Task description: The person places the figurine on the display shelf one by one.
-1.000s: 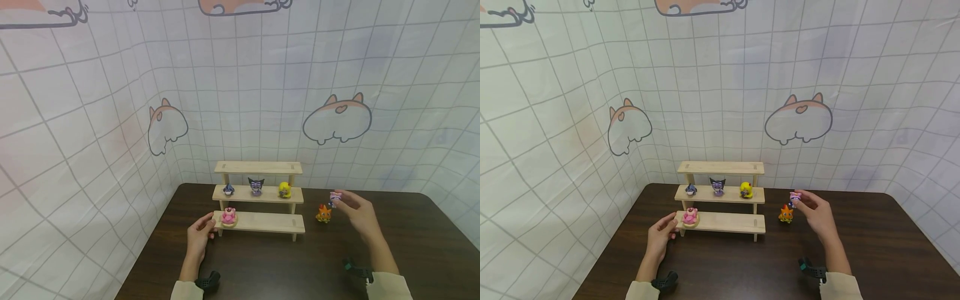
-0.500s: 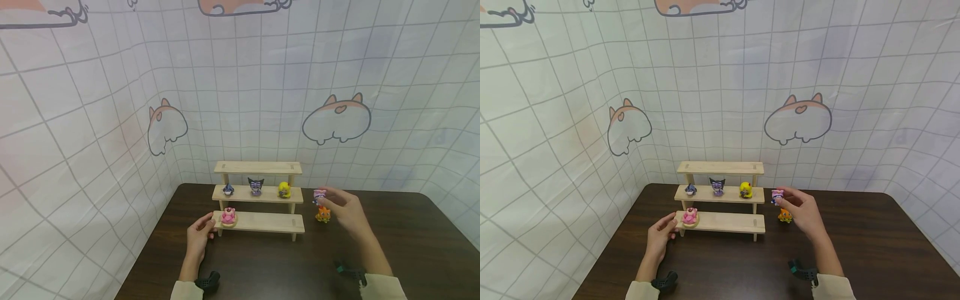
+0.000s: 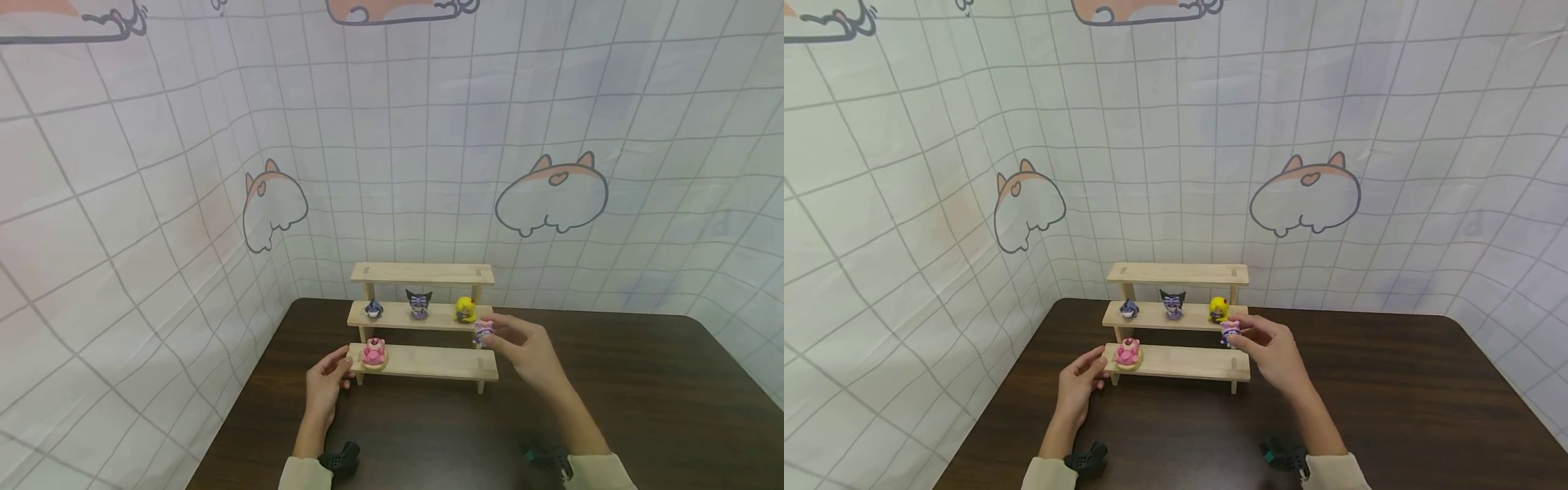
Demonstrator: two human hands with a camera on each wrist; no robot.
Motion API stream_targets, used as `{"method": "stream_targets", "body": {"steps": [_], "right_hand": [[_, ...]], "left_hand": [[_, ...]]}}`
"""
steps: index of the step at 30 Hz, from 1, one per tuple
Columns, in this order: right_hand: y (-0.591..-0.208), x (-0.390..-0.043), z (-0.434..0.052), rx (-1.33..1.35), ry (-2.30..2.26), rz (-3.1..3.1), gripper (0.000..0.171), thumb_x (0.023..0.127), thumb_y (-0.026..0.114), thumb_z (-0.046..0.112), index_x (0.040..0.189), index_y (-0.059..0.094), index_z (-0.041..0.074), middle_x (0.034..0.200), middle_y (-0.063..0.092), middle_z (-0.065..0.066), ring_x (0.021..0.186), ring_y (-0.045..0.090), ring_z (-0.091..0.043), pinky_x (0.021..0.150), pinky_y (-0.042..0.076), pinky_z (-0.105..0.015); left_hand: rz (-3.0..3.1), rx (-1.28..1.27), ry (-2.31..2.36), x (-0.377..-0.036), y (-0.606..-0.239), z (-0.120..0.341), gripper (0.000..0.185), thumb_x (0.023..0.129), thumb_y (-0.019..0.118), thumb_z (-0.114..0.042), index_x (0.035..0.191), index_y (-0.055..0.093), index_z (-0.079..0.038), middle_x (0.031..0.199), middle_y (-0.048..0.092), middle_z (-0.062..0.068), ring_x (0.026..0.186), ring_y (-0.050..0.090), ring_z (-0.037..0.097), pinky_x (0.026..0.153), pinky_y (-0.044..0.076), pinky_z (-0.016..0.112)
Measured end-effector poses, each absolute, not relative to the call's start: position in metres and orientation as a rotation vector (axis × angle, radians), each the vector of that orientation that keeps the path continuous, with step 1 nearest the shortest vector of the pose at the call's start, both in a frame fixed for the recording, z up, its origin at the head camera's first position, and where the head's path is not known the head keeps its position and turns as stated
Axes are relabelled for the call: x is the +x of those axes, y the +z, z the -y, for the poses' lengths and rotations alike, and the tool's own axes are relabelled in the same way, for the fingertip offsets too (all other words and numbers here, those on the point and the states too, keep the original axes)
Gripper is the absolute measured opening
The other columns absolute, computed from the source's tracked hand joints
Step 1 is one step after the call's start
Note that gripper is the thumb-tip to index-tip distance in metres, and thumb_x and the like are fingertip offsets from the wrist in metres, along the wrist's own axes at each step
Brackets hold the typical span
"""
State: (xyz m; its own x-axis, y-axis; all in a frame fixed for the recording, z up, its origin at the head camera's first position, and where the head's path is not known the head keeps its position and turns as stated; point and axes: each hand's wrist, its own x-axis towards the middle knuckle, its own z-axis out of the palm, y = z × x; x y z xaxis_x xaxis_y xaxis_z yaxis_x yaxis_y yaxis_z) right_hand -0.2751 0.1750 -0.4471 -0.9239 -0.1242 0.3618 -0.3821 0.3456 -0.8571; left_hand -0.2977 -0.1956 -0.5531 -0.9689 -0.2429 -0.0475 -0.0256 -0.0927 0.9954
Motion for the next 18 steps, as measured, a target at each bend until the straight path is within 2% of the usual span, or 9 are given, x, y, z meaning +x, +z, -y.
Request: {"method": "stream_targets", "body": {"steps": [6, 13, 18], "right_hand": [[-0.454, -0.273, -0.155, 0.435, 1.68, 2.367, 0.038, 0.085, 0.073, 0.032, 0.119, 0.067, 0.016, 0.102, 0.071, -0.007, 0.09, 0.067, -0.016, 0.077, 0.054, -0.028], [-0.465, -0.274, -0.136, 0.42, 1.777, 2.309, 0.038, 0.082, 0.076, 0.028, 0.117, 0.069, 0.016, 0.098, 0.069, -0.01, 0.087, 0.066, -0.016, 0.075, 0.055, -0.026], [-0.478, -0.276, -0.124, 0.399, 1.801, 2.307, 0.037, 0.081, 0.077, 0.03, 0.116, 0.07, 0.019, 0.101, 0.07, -0.006, 0.087, 0.066, -0.016, 0.073, 0.054, -0.025]], "left_hand": [[2.031, 0.283, -2.189, -0.29, -0.538, 0.193, 0.034, 0.092, 0.065, -0.013, 0.125, 0.063, -0.006, 0.101, 0.068, 0.01, 0.074, 0.066, 0.015, 0.058, 0.053, 0.023], [1.991, 0.311, -2.212, -0.301, -0.557, 0.196, 0.034, 0.09, 0.068, -0.019, 0.124, 0.065, -0.011, 0.102, 0.068, 0.008, 0.074, 0.065, 0.013, 0.057, 0.052, 0.023], [1.983, 0.307, -2.184, -0.303, -0.564, 0.196, 0.034, 0.089, 0.07, -0.022, 0.121, 0.067, -0.013, 0.1, 0.068, 0.007, 0.072, 0.065, 0.013, 0.056, 0.051, 0.021]]}}
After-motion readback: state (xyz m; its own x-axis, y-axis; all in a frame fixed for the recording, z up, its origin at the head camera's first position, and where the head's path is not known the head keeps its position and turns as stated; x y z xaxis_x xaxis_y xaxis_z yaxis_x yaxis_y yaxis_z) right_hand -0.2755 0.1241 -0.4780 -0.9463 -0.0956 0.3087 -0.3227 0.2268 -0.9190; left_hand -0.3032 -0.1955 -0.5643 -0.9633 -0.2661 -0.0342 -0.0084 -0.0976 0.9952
